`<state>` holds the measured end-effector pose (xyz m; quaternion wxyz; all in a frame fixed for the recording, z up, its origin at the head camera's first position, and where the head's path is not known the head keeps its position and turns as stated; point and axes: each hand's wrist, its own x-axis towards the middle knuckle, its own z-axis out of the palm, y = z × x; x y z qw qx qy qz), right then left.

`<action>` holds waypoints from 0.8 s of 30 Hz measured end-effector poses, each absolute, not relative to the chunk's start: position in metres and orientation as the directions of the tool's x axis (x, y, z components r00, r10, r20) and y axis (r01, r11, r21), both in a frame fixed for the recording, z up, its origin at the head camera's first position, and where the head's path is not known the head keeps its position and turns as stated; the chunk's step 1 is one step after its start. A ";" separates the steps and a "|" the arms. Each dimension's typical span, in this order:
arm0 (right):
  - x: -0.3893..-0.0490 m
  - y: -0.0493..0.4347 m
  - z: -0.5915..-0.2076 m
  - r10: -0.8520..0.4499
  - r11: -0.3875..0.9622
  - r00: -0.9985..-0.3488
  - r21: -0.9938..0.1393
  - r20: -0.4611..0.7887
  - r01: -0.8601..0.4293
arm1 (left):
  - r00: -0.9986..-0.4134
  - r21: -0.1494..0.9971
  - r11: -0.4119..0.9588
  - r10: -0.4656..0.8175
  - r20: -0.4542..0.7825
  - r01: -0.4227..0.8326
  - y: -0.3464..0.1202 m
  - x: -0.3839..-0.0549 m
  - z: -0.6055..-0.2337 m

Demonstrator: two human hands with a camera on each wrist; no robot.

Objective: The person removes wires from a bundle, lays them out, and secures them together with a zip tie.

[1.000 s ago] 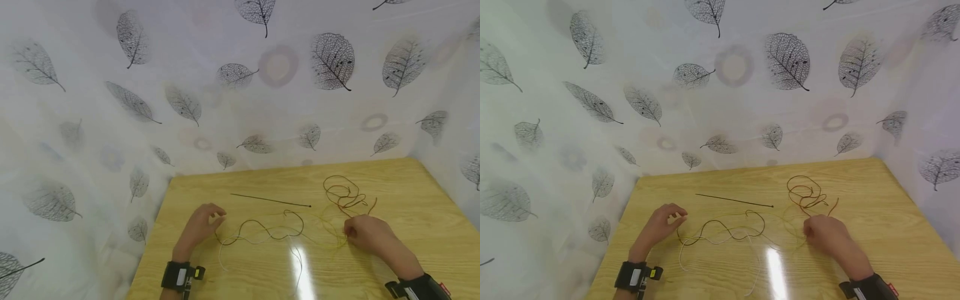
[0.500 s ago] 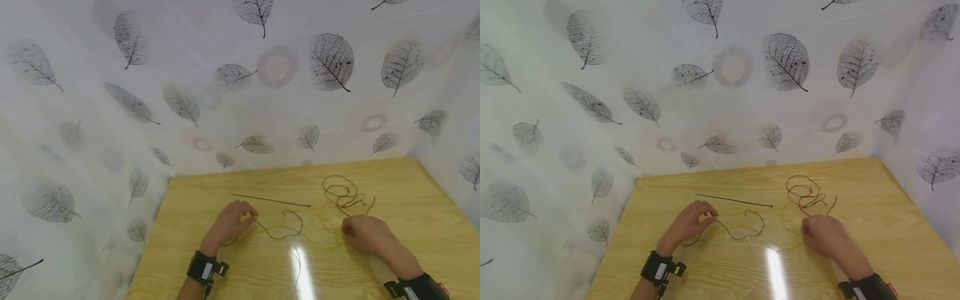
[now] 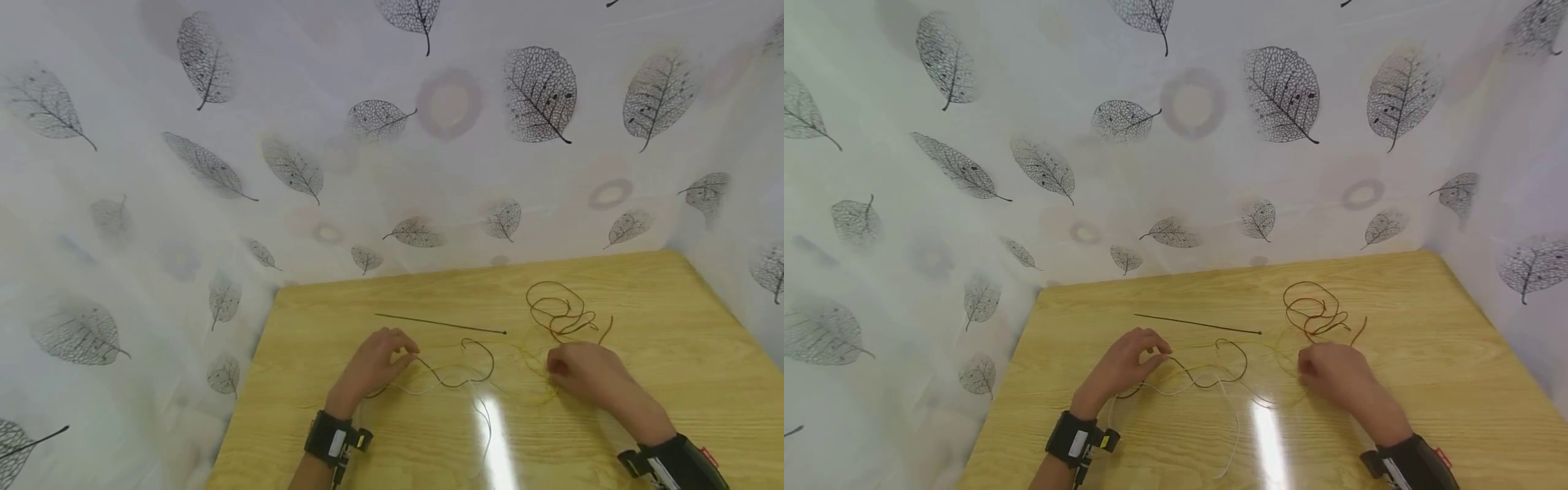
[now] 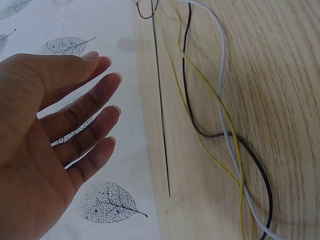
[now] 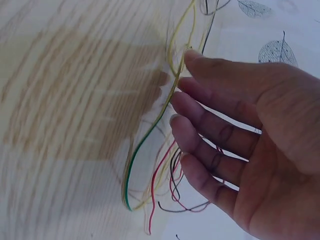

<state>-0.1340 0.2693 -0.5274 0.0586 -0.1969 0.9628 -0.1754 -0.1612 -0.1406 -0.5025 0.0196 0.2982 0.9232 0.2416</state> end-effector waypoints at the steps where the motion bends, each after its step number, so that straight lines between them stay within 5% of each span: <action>1: -0.134 0.268 -0.528 -0.401 0.861 -0.915 -0.354 -0.034 -0.365 | -0.822 0.465 0.703 0.560 0.104 0.539 -0.141 -0.161 -0.503; 17: -0.136 0.271 -0.500 -0.354 0.893 -0.933 -0.276 0.061 -0.357 | -0.796 0.474 0.665 0.587 0.146 0.577 -0.143 -0.161 -0.499; 24: -0.141 0.278 -0.478 -0.306 0.887 -0.910 -0.264 0.280 -0.379 | -0.778 0.457 0.653 0.608 0.162 0.605 -0.139 -0.165 -0.498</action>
